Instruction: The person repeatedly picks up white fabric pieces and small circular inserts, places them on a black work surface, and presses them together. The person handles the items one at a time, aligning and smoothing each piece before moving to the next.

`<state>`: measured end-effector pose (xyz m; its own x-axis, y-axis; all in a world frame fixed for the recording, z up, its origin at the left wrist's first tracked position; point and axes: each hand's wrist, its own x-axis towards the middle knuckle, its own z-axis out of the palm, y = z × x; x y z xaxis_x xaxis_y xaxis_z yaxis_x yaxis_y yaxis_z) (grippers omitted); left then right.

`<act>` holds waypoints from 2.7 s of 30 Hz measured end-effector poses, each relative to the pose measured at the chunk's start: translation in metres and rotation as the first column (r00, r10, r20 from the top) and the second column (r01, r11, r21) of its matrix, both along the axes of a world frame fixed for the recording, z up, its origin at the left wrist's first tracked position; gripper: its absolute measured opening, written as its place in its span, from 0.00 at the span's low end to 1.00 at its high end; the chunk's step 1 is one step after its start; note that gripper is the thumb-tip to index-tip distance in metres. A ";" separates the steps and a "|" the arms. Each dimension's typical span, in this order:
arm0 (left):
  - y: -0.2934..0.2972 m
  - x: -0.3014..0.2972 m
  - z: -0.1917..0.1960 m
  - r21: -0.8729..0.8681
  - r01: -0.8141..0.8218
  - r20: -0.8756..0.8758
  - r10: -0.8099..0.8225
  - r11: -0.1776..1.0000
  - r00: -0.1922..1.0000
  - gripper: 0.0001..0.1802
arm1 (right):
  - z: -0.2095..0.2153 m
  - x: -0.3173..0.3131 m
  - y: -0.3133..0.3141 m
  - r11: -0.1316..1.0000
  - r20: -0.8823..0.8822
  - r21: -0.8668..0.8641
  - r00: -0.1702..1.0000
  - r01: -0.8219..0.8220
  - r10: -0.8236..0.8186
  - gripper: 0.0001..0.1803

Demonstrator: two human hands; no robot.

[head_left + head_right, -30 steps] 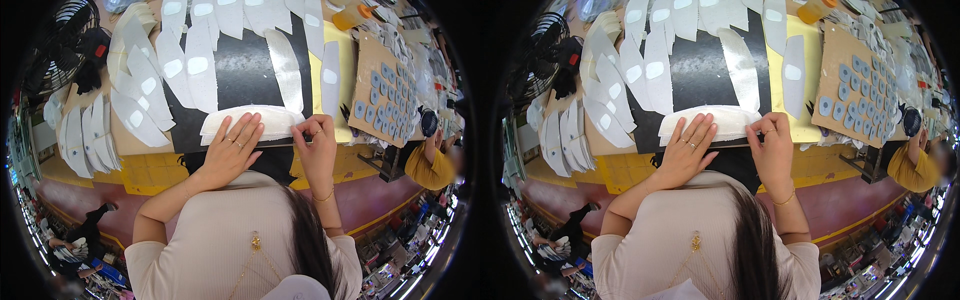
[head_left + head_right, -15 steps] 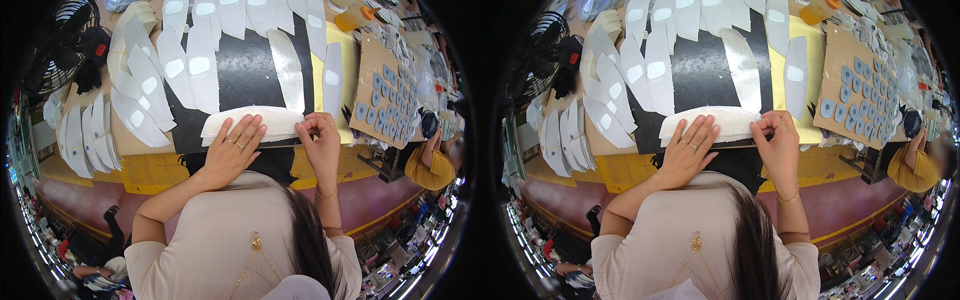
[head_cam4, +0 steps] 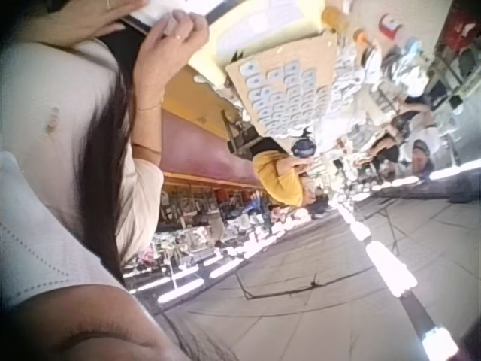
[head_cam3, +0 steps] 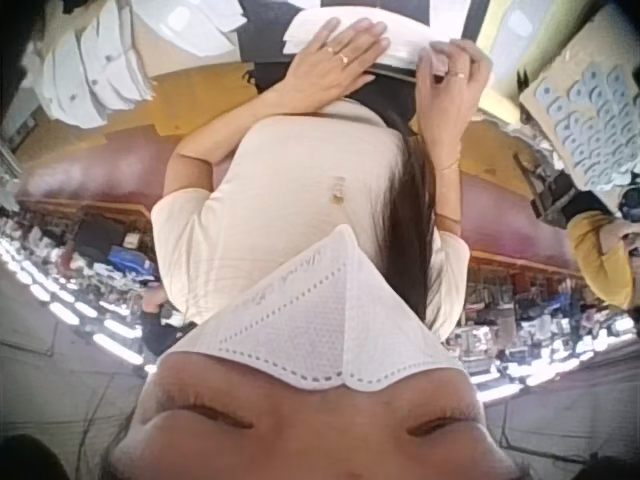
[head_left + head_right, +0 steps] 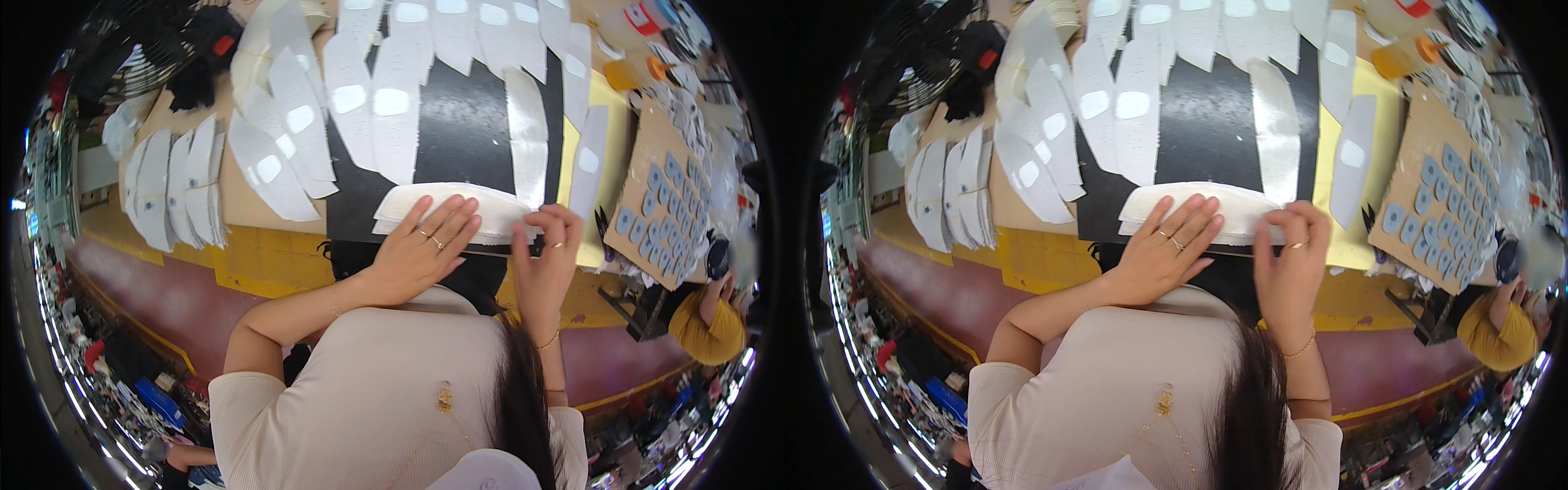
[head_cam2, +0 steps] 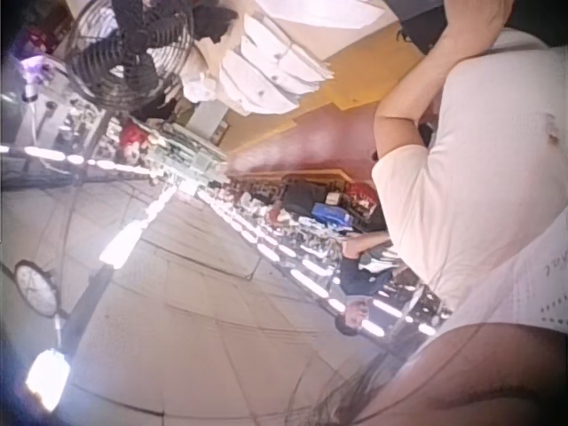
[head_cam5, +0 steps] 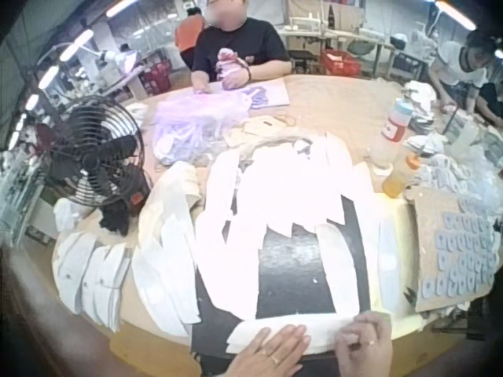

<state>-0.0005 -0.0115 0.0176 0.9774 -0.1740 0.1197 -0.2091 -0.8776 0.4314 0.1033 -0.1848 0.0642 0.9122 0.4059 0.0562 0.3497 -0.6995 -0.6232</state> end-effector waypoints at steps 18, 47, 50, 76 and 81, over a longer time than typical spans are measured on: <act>0.029 -0.040 -0.004 0.072 -0.184 -0.077 0.189 0.980 0.979 0.43 | -0.027 -0.014 -0.066 0.823 0.059 -0.458 0.912 -0.337 0.406 0.38; 0.047 0.033 0.015 -0.145 -0.722 0.017 0.731 0.677 0.682 0.23 | -0.007 0.072 0.010 0.651 -0.011 0.756 0.996 0.063 -0.084 0.14; 0.048 0.039 0.022 -0.395 -0.657 -0.070 0.692 0.642 0.718 0.19 | -0.005 0.076 -0.009 0.614 0.009 0.786 0.992 0.072 -0.127 0.12; 0.066 0.009 0.051 -0.435 -0.555 -0.565 0.264 0.709 0.781 0.23 | 0.022 0.062 -0.056 0.471 -0.316 0.812 0.938 0.345 -0.143 0.19; 0.050 0.009 0.071 -0.466 -0.430 -0.169 0.399 0.774 0.901 0.29 | 0.032 0.036 -0.028 0.846 -0.546 0.514 0.815 0.143 0.194 0.15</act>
<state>0.0088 0.0388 0.0881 0.9492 0.3141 0.0197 0.1650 -0.5499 0.8188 0.1388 -0.2129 0.0964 0.8330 0.4924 -0.2522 -0.1648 -0.2143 -0.9628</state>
